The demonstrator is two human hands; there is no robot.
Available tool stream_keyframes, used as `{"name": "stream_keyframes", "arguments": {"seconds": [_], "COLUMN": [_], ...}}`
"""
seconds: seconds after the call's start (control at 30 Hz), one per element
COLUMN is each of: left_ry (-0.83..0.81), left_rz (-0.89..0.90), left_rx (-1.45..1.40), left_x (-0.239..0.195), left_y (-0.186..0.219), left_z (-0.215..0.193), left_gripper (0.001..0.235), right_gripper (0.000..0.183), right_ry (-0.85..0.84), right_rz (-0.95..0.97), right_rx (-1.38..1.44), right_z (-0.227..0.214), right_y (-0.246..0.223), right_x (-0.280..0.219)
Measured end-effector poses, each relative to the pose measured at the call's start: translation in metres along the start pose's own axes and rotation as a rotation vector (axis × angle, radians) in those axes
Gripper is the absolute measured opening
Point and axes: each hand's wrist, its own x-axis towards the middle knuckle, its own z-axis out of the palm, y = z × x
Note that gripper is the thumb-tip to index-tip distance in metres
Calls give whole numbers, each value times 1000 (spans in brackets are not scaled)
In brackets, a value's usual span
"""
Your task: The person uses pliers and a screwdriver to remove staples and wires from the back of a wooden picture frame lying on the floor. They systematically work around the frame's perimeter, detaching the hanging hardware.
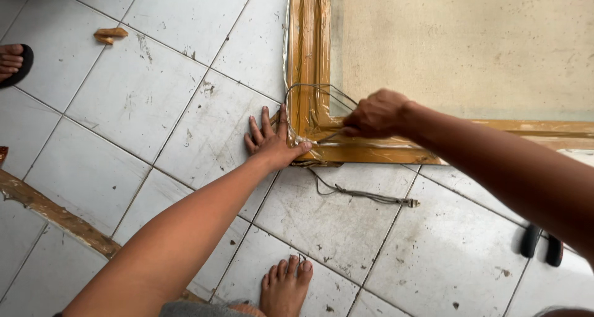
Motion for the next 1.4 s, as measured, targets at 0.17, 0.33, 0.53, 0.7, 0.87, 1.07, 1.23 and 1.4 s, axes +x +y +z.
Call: {"name": "stream_keyframes", "arguments": {"seconds": [0.17,0.33,0.53,0.7,0.87,1.07,1.23,1.4], "left_ry": [-16,-7,3,-31,-28,9,8,23], "left_rz": [-29,-19,-10,-28,-84,-82,-80,-62], "left_rx": [-10,-2,-29,-38,-113,-98,-87,-114], "left_x": [-4,1,-8,-13,-14,-3,-2,-1], "left_y": [-1,-3,1,4,14,7,5,4], "left_z": [1,0,-3,-10,-15,-6,-5,-3], "left_gripper": [120,120,117,120,123,114,116,113], "right_gripper": [78,68,67,63,48,48,50,53], "right_ry": [-193,-274,-584,41,191,226,220,242], "right_rz": [117,165,-8,-52,127,62,38,49], "right_rx": [432,660,2160,1223,214,120,106,114], "right_z": [-3,18,24,-9,-10,2,-6,-2], "right_y": [-15,-11,-52,-32,-20,-18,-22,-19], "right_x": [4,9,-11,-4,-32,-30,-36,-34]}}
